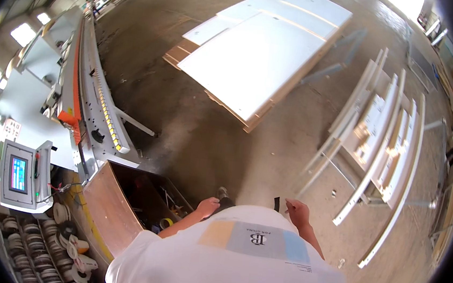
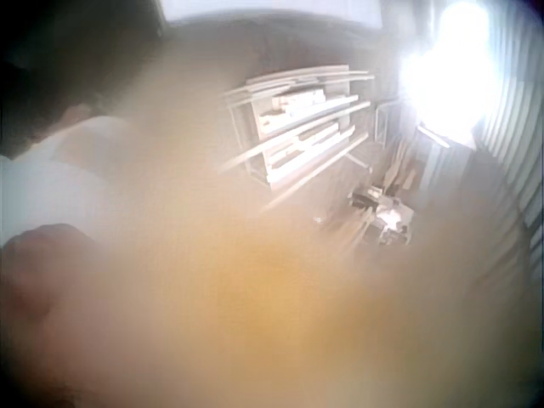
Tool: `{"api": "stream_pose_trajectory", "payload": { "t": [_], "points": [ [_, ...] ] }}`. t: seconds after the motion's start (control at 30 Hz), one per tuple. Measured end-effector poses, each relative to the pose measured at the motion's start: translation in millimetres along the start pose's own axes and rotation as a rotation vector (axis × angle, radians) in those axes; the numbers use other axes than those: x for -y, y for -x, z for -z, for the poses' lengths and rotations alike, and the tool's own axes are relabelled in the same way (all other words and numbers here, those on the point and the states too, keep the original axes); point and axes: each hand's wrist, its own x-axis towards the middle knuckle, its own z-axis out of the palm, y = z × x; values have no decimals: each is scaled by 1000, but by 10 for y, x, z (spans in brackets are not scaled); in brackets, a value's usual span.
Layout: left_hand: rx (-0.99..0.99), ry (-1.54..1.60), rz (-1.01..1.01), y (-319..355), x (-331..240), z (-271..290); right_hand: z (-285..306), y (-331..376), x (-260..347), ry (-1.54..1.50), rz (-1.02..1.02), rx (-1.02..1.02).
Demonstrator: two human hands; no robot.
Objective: The person picks up white rectangular wood panels from a stack and places them onto a conveyor belt feeding a processing machine. The person handles the panels one at a time, moving them from a pile on the floor to the machine's input area. The person also briefly uses a tool to adjust a part of the machine.
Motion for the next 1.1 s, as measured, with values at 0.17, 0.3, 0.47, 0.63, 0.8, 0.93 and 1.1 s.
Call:
{"api": "stream_pose_trajectory", "payload": {
  "t": [0.17, 0.3, 0.47, 0.63, 0.8, 0.93, 1.1],
  "points": [
    [-6, -135, 90, -252, 860, 829, -678, -1029, 851, 115, 68, 121],
    [-29, -70, 125, -521, 866, 1644, -1084, -1665, 1399, 156, 80, 167],
    [-71, -67, 139, -1112, 636, 2410, -1540, -2410, 1446, 173, -33, 117],
    [-52, -100, 97, -1978, 728, 2590, -1969, -3314, 1313, 32, -286, 87],
    [146, -124, 145, -2428, 243, 3293, -2317, -4569, 1662, 167, -269, 21],
    [143, -235, 131, -3215, -4, 4283, -2292, -5731, 2155, 129, -251, 128],
    [-120, -247, 122, -4229, -77, 5271, -2366, -7251, 2848, 264, -189, 202]
  ]
}}
